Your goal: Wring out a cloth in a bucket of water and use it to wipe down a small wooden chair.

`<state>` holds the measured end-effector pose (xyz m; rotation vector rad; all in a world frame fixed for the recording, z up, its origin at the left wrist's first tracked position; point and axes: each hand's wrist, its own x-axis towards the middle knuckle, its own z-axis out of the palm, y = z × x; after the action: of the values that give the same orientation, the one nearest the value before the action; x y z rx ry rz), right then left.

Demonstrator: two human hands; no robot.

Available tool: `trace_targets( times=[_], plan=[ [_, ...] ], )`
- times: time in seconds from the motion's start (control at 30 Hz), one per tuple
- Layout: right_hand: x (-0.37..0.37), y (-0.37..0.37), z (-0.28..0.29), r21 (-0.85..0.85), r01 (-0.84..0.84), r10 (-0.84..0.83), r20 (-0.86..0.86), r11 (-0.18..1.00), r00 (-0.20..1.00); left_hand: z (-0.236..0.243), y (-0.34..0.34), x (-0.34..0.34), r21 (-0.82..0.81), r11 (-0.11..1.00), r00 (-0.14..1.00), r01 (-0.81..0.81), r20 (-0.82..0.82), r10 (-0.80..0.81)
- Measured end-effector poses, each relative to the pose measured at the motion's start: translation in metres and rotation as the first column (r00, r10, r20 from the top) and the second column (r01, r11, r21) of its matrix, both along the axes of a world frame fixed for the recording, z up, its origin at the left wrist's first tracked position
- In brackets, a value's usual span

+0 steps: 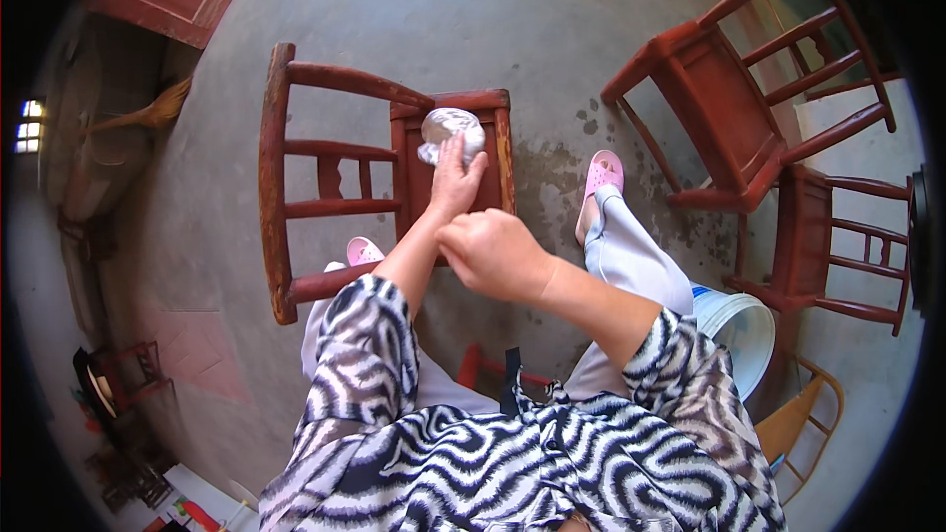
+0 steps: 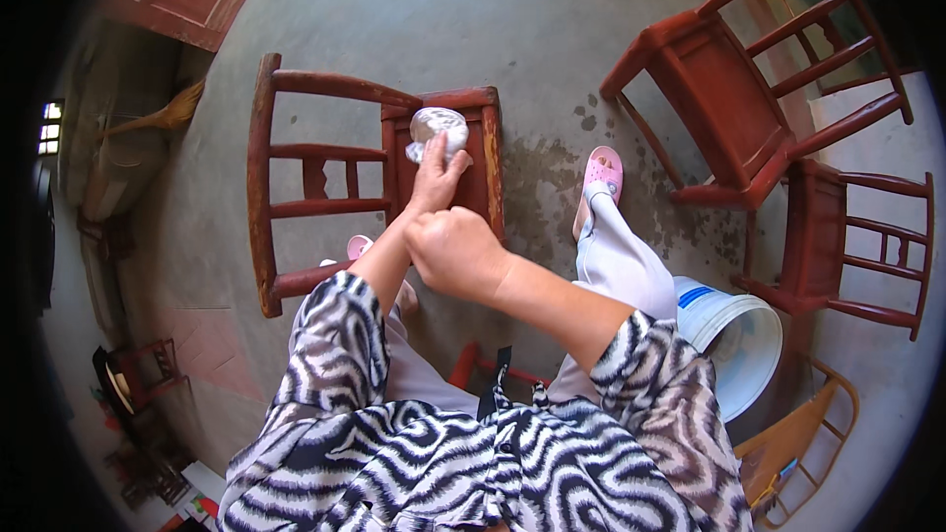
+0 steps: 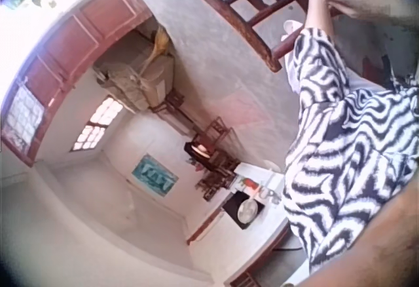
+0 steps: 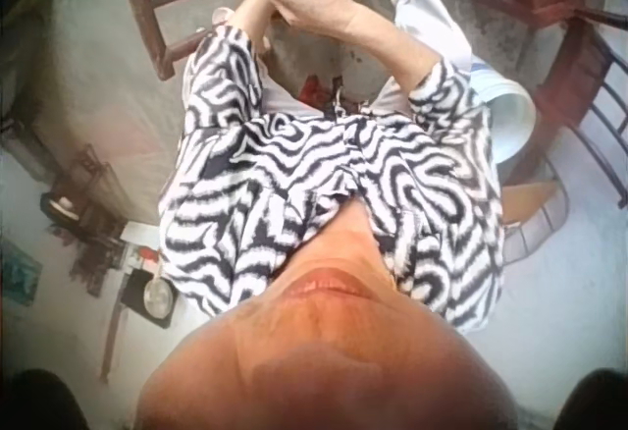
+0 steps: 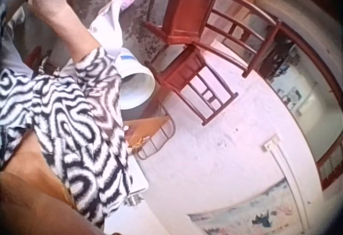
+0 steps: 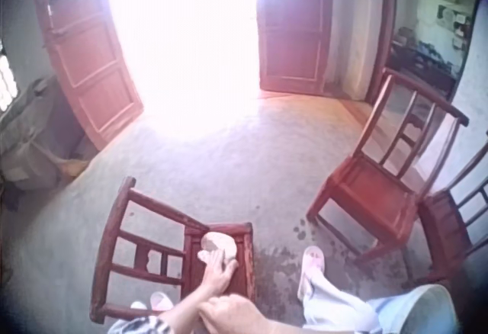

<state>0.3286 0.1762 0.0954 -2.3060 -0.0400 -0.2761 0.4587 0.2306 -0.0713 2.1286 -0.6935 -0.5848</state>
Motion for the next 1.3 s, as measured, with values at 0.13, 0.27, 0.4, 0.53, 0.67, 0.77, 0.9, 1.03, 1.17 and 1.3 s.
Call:
trace_targets(
  times=[0.13, 0.27, 0.4, 0.53, 0.67, 0.77, 0.9, 1.03, 1.17, 1.3],
  plan=[
    [0.002, -0.013, 0.001, 0.005, 0.085, -0.085, -0.023, 0.996, 0.996, -0.023, -0.029, -0.003, 0.34, 0.925, 0.947, 0.172, 0.201, -0.25],
    [0.003, -0.017, 0.007, 0.046, 0.164, -0.163, -0.018, 0.985, 0.986, -0.034, -0.032, -0.003, 0.421, 0.893, 0.854, 0.161, 0.394, -0.34],
    [0.0, -0.012, 0.003, 0.06, 0.078, -0.076, -0.038, 0.995, 0.996, -0.024, -0.02, -0.001, 0.383, 0.877, 0.768, 0.29, 0.454, -0.452],
    [0.001, -0.007, -0.001, 0.057, 0.065, -0.065, -0.006, 0.996, 0.998, -0.009, -0.001, -0.014, 0.48, 0.769, 0.713, 0.422, 0.348, -0.608],
    [-0.006, -0.004, -0.001, 0.058, 0.008, -0.003, -0.085, 0.998, 0.996, 0.002, 0.009, -0.005, 0.509, 0.685, 0.632, 0.521, 0.309, -0.71],
    [-0.008, 0.0, 0.0, 0.073, -0.012, 0.016, -0.056, 0.997, 0.998, -0.006, -0.008, 0.008, 0.529, 0.755, 0.66, 0.386, 0.413, -0.627],
    [-0.005, -0.003, 0.0, 0.07, 0.003, 0.001, -0.059, 0.998, 0.998, -0.031, -0.038, 0.015, 0.422, 0.87, 0.742, 0.255, 0.492, -0.456],
    [0.001, -0.005, 0.006, 0.057, 0.03, -0.026, -0.072, 0.998, 0.997, -0.047, -0.031, 0.002, 0.335, 0.931, 0.715, 0.144, 0.616, -0.332],
    [0.0, -0.007, 0.0, 0.059, 0.037, -0.034, -0.047, 0.998, 0.998, -0.038, 0.0, -0.027, 0.208, 0.914, 0.76, 0.348, 0.508, -0.405],
    [0.001, -0.004, -0.001, 0.043, 0.031, -0.03, -0.018, 0.999, 0.999, -0.017, 0.025, -0.046, 0.285, 0.856, 0.77, 0.43, 0.379, -0.513]
  ],
)
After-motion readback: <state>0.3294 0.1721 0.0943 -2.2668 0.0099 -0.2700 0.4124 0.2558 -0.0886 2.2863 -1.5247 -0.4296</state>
